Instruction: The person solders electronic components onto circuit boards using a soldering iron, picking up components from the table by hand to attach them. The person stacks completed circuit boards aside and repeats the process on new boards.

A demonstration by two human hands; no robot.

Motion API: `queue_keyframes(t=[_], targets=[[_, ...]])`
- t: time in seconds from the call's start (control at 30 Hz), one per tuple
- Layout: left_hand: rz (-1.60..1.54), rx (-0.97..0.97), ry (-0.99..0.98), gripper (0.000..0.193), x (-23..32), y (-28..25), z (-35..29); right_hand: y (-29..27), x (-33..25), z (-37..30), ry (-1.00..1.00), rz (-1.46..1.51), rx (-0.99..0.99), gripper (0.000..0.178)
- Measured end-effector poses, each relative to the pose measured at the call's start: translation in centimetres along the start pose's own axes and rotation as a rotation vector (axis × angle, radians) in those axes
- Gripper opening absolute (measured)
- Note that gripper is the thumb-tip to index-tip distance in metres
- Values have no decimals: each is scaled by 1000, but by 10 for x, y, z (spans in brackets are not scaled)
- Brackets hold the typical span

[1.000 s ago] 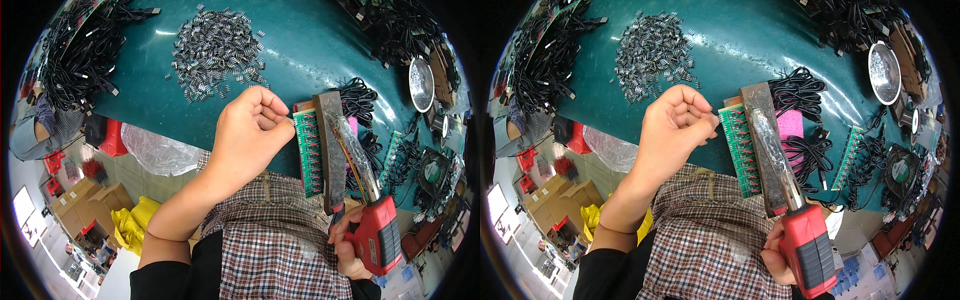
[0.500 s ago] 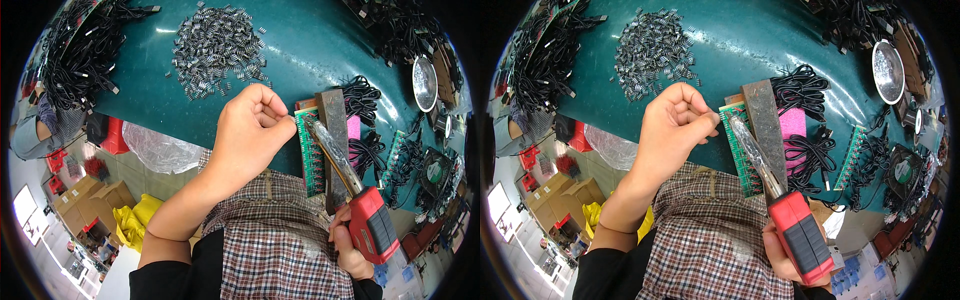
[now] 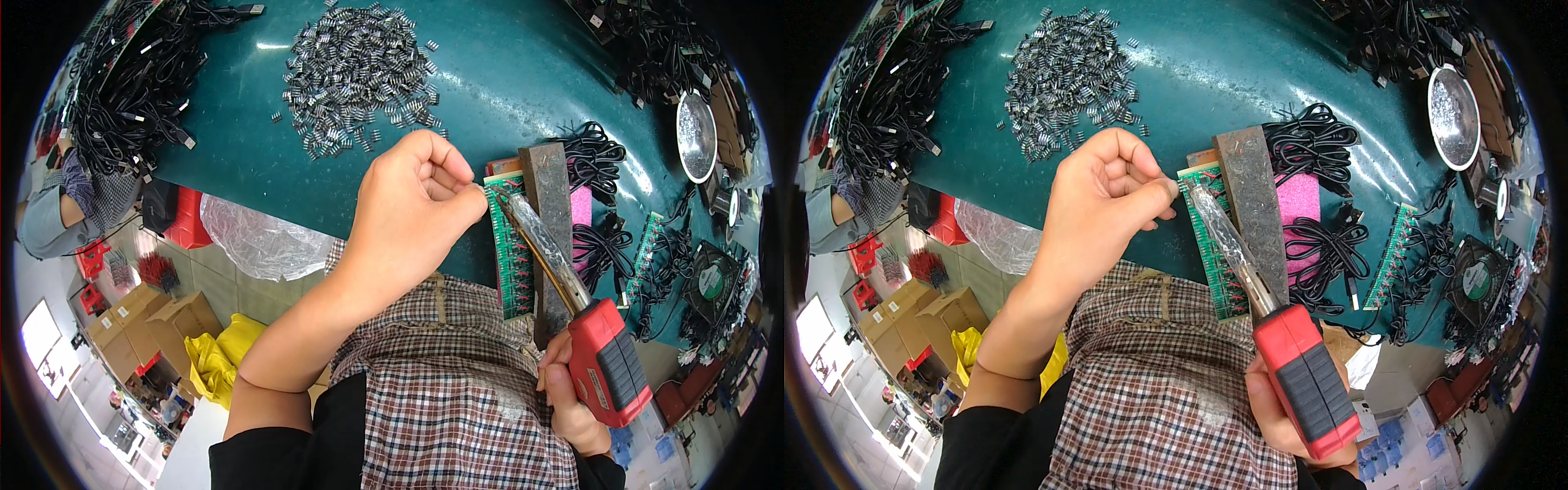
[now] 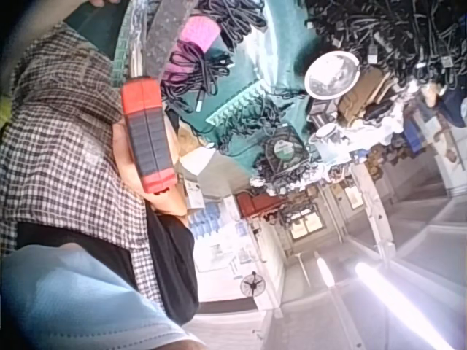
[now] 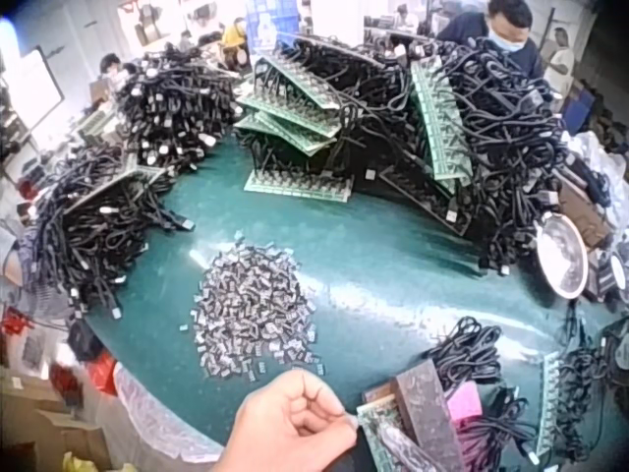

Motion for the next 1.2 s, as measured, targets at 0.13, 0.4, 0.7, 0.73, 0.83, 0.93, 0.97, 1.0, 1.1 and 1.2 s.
queue_keyframes(t=[0.13,0.4,0.7,0.73,0.83,0.93,0.97,1.0,1.1,1.2], targets=[[10,7,1,17,1,0,-1,-1,-2,0,49,32,-43,26],[-9,13,0,17,0,1,-1,1,3,5,-118,-32,-42,23],[-20,24,2,17,-1,2,-2,1,7,0,-118,-172,4,26],[-23,25,5,17,-1,2,-1,1,7,0,-124,-186,-6,26],[-23,27,2,17,0,3,-2,0,6,-1,-131,-197,-7,26],[-21,26,7,17,0,3,-2,1,6,0,-136,-180,1,24],[-24,27,10,17,0,3,-2,1,7,1,-125,-141,-14,24],[-28,28,13,16,0,3,-2,2,8,1,-121,-69,-24,23],[-27,30,8,16,0,3,-2,5,9,2,-131,-45,-3,20],[-20,33,13,17,0,4,-2,6,9,1,-130,-78,16,19]])
Point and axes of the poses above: each hand's wrist, its own z-axis towards the middle knuckle, its own y-axis out of the palm, x = y × z, the point moved 1 cm from there along z, towards the middle knuckle, and after that the axes turned 2 degrees about -z, right-handed, at the moved point
